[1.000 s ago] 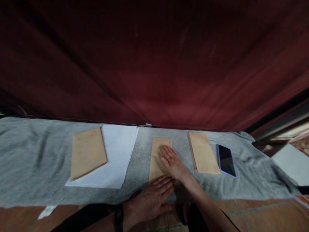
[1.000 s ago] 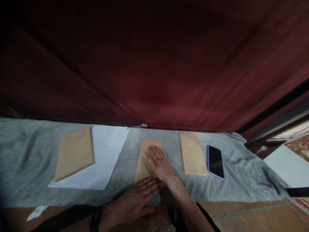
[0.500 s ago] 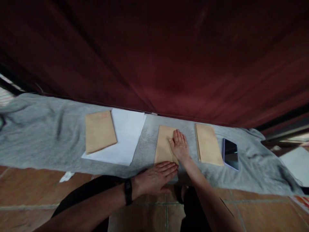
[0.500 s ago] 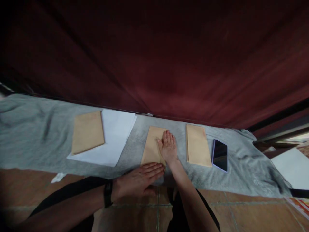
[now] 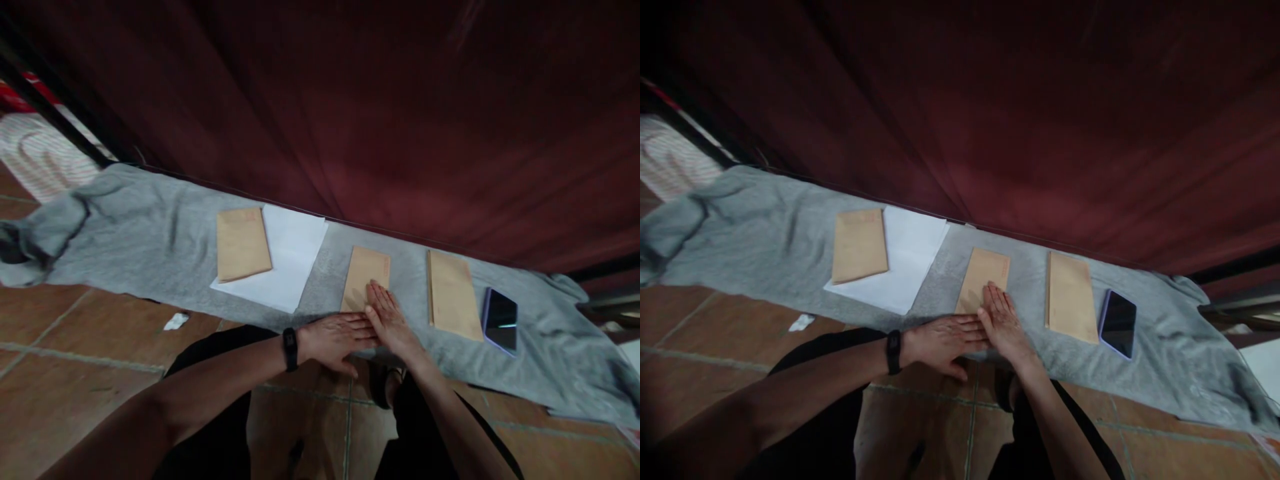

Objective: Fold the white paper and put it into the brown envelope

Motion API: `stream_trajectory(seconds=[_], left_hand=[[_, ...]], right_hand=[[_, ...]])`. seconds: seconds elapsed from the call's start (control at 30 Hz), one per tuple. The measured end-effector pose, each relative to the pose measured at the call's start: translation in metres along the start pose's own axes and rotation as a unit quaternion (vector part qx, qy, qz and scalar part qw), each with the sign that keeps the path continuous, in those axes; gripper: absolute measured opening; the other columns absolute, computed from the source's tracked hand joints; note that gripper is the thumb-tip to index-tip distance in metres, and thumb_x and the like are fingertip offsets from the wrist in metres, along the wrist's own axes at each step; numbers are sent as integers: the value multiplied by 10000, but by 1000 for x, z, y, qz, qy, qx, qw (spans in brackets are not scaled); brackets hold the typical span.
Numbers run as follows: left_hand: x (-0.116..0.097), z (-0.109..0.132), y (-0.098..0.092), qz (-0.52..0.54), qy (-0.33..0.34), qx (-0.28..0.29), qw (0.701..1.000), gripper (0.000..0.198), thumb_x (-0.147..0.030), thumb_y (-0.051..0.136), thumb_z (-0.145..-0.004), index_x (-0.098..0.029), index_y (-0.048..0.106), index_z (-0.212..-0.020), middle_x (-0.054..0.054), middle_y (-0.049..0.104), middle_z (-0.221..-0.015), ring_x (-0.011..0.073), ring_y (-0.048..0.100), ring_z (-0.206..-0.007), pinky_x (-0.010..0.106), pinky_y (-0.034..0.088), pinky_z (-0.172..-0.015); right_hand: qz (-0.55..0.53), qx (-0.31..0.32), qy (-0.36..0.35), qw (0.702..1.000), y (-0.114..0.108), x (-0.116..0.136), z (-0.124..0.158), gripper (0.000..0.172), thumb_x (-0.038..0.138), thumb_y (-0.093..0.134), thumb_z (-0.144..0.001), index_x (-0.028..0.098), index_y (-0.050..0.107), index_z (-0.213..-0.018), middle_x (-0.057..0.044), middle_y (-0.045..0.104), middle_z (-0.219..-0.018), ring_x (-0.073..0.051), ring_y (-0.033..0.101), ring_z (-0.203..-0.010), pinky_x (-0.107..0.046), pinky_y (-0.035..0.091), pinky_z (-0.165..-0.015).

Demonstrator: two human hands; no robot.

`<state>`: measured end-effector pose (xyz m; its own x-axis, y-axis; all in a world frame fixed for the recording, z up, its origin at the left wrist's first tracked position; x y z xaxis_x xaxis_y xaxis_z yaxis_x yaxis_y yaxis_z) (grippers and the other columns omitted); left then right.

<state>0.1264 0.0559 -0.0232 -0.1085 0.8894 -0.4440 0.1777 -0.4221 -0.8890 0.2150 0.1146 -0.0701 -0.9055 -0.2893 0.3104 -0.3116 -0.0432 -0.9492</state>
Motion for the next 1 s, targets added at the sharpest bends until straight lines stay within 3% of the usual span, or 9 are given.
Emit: stream_trajectory(seconds=[0.27, 0.43, 0.6, 0.8, 1.0], left_hand=[[3, 0, 2, -5, 10, 3, 1000, 728, -489, 668, -871, -174, 437, -1486, 105, 458, -1540, 242, 331, -1472, 389, 200, -1240], [6, 1, -1, 11, 2, -1, 1000, 738, -553, 653, -872, -192, 449, -1482, 97, 451, -1545, 253, 326, -1476, 416, 229, -1237], [13, 3, -10, 32, -12, -9, 999, 666, -548, 612, -913, -224, 458, -1474, 68, 495, -1517, 226, 364, -1458, 388, 241, -1234], [49, 11, -6, -58, -124, -34, 990, 565, -438, 336, -1058, -226, 243, -1574, 50, 271, -1641, 172, 230, -1513, 369, 172, -1242], [66, 14, -8, -122, -185, -57, 973, 587, -441, 250, -1067, -140, 245, -1570, 114, 268, -1635, 201, 211, -1520, 387, 180, -1238]], right_hand=[[-62, 68, -28, 995, -2, 12, 27, 582, 495, 229, -1063, 248, 175, -1588, -50, 170, -1657, -176, 158, -1531, -447, 207, -1253], [-83, 40, -33, 995, -7, 18, 36, 590, 503, 296, -1053, 271, 186, -1585, -42, 221, -1646, -190, 208, -1521, -464, 250, -1240], [-75, 11, -31, 997, -14, 18, 33, 530, 448, 289, -1063, 268, 295, -1561, -38, 330, -1610, -192, 300, -1490, -462, 289, -1228], [0, -11, -6, 1000, -15, 7, 31, 547, 393, 320, -1057, 196, 292, -1566, -55, 300, -1619, -210, 292, -1494, -453, 270, -1234], [51, -17, 11, 998, -13, 12, 34, 567, 360, 367, -1040, 143, 304, -1561, -94, 282, -1619, -250, 292, -1493, -464, 251, -1233]])
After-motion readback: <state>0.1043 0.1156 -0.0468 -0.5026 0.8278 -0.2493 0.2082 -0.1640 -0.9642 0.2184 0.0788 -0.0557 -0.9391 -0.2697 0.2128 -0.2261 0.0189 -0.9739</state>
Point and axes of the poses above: each hand's wrist, its own z-axis away from the middle knuckle, its own y-axis out of the palm, x = y × z, the point moved 10 cm from there along -z, towards the middle knuckle
